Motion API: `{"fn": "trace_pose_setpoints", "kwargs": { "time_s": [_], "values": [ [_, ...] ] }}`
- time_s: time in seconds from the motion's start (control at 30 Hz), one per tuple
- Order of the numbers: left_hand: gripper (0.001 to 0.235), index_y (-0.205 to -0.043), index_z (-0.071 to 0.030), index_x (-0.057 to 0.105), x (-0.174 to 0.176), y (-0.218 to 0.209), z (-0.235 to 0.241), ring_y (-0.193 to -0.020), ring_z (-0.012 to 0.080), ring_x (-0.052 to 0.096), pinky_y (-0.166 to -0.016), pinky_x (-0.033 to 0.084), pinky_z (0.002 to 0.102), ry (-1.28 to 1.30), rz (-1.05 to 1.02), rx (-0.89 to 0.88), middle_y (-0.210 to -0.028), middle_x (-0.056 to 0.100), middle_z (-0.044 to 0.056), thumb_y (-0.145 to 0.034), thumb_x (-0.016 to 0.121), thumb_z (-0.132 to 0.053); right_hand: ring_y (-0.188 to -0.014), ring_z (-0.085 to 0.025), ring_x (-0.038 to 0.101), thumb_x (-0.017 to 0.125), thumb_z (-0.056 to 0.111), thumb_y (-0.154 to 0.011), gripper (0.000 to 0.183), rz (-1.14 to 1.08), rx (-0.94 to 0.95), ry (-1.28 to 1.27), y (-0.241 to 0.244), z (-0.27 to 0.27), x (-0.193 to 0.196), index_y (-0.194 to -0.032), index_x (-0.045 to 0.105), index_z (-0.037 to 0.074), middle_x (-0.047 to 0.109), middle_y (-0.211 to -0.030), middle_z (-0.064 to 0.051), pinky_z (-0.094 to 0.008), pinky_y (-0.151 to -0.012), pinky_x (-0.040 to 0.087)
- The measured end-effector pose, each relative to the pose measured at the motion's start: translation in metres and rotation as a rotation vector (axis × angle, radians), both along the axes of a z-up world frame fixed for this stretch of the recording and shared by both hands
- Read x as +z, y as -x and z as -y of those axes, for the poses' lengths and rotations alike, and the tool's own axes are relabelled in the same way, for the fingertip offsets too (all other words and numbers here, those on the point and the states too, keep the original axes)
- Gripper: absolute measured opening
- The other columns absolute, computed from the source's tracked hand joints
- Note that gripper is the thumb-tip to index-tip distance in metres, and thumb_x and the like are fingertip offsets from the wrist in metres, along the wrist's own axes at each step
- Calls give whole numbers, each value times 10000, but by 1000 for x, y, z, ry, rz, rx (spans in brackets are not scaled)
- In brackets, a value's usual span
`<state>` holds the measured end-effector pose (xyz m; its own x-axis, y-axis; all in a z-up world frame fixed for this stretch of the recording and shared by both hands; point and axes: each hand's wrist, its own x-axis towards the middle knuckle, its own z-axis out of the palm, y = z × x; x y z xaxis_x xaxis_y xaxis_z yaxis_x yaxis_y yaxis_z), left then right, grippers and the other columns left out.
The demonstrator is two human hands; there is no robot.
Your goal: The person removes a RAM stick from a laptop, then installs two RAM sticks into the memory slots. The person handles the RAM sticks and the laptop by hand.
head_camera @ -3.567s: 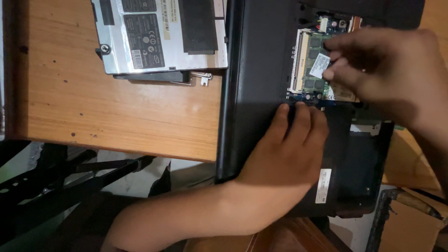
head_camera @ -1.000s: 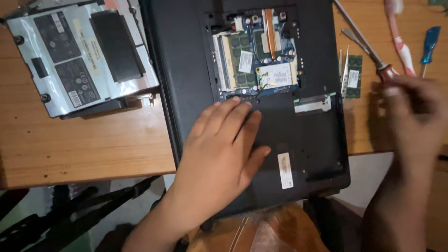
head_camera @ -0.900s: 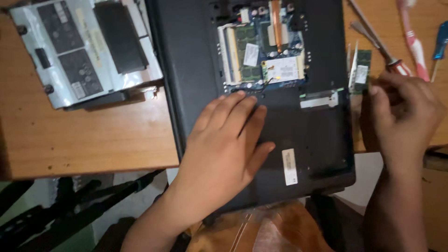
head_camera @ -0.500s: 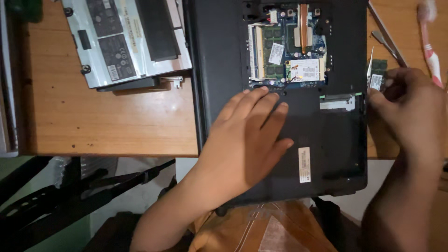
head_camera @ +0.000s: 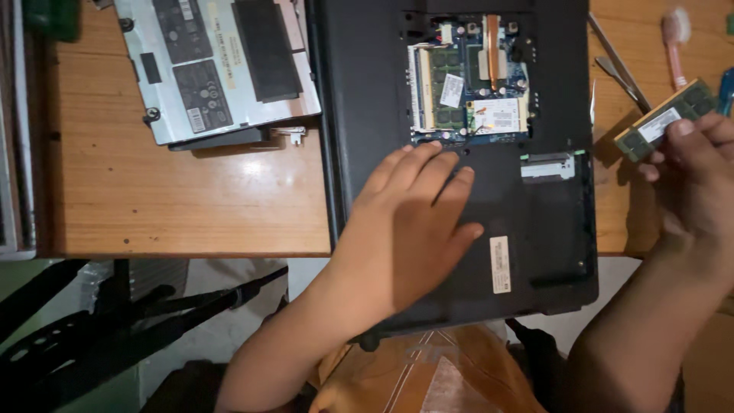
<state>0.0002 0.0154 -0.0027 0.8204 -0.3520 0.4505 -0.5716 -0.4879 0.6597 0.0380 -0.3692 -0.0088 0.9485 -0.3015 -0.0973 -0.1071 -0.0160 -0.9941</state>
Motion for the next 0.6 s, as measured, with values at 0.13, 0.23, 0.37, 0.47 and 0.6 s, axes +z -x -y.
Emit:
{"fn": "trace_pose_setpoints", "kwargs": {
  "time_s": [0.13,0.23,0.37,0.47,0.6],
  "values": [
    [534,-1244,45,654,-1,1,0,-1302,389,557,-1164,406,493,3,-3,0,-1309,636,221,-850,808,-280,-785,-120,588,689,49,-1107,145,22,45,-46,4,-1,6,-1012,582,70,668,-935,-58,-257,-706,502],
    [535,-1241,46,653,-1,0,0,-1300,389,557,-1161,404,494,3,-5,-5,-1307,635,222,-849,807,-283,-838,-161,653,679,16,-1111,98,55,78,-74,2,-16,11,-1061,598,40,678,-955,-90,-281,-748,537],
    [532,-1230,48,661,0,0,-1,-1295,388,559,-1155,400,493,-6,8,2,-1292,642,219,-843,799,-291,-841,-194,688,664,-43,-1101,61,96,167,-44,-8,-64,21,-1123,613,-20,708,-988,-143,-306,-827,593],
    [500,-1196,31,678,-2,2,0,-1302,381,564,-1167,396,497,10,3,4,-1262,654,200,-847,795,-308,-793,-171,681,688,-54,-1082,125,157,303,64,-13,-110,27,-1172,605,-28,704,-944,-136,-292,-777,585],
    [381,-1014,-6,699,-2,2,-2,-1310,389,569,-1174,397,505,4,-24,-9,-1205,665,196,-834,802,-326,-808,-131,689,716,-9,-993,271,121,358,245,-35,-165,39,-1235,594,-20,699,-946,-81,-270,-744,597]
  ]
}}
